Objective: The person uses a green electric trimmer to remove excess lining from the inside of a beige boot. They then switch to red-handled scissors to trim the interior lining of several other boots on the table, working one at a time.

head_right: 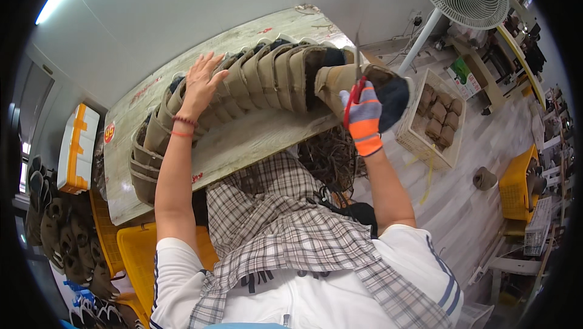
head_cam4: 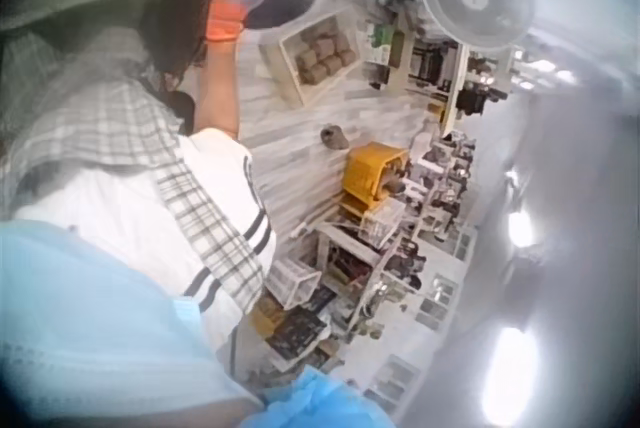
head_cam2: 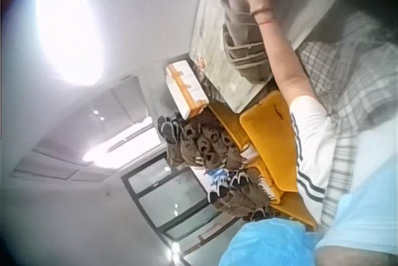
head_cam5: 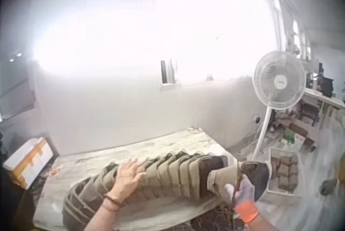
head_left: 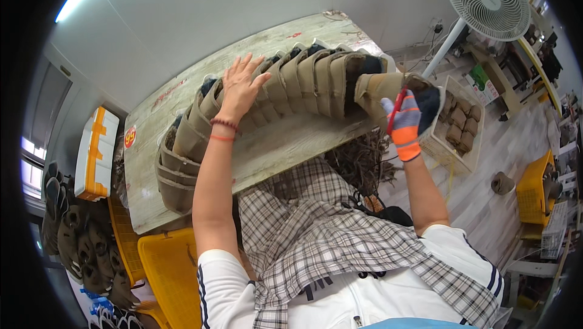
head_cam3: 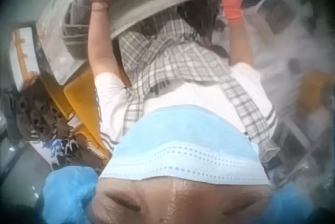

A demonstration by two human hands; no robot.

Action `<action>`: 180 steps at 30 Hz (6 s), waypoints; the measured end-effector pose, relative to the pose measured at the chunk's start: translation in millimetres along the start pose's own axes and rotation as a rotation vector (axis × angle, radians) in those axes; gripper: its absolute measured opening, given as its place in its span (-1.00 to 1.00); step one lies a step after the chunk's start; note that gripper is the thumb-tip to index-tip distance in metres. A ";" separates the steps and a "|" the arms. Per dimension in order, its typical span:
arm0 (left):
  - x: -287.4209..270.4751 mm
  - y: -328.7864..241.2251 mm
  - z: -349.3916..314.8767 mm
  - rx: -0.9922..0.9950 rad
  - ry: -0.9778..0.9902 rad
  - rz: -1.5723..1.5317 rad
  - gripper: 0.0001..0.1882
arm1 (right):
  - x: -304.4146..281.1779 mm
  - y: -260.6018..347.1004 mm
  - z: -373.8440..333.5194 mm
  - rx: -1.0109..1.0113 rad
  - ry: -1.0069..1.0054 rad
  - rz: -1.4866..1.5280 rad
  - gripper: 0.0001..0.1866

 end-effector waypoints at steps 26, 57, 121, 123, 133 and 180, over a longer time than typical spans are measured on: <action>-19.1 7.2 -3.2 0.017 -0.205 0.020 -0.59 | 201.3 -112.7 13.9 0.428 0.316 0.842 -0.83; -140.2 382.1 -282.8 -1.114 -0.484 -1.386 -0.46 | 395.8 -119.5 131.3 -0.565 0.476 0.814 -0.60; -148.1 496.5 -261.2 -0.914 -0.778 -1.448 -0.24 | 395.2 -9.3 94.8 0.210 0.597 0.388 -0.58; -144.2 489.0 -253.6 -0.931 -0.850 -1.433 -0.28 | 428.3 -20.9 120.3 -0.010 0.506 0.439 -0.58; -168.8 478.6 -227.3 -0.817 -0.740 -1.221 -0.43 | 514.1 1.8 138.8 0.107 0.632 0.704 -0.60; -176.0 425.3 -26.9 -0.673 -0.511 0.623 -0.41 | 470.4 -69.8 85.1 -0.084 0.409 0.488 -0.50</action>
Point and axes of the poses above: each hand's wrist, its own z-axis towards the middle knuckle, its own x-axis out of the palm, y = z × x, the point moved 8 cm from there along z, towards the middle knuckle, and after that the axes turned 9 degrees about -x, right-handed, at the moved point
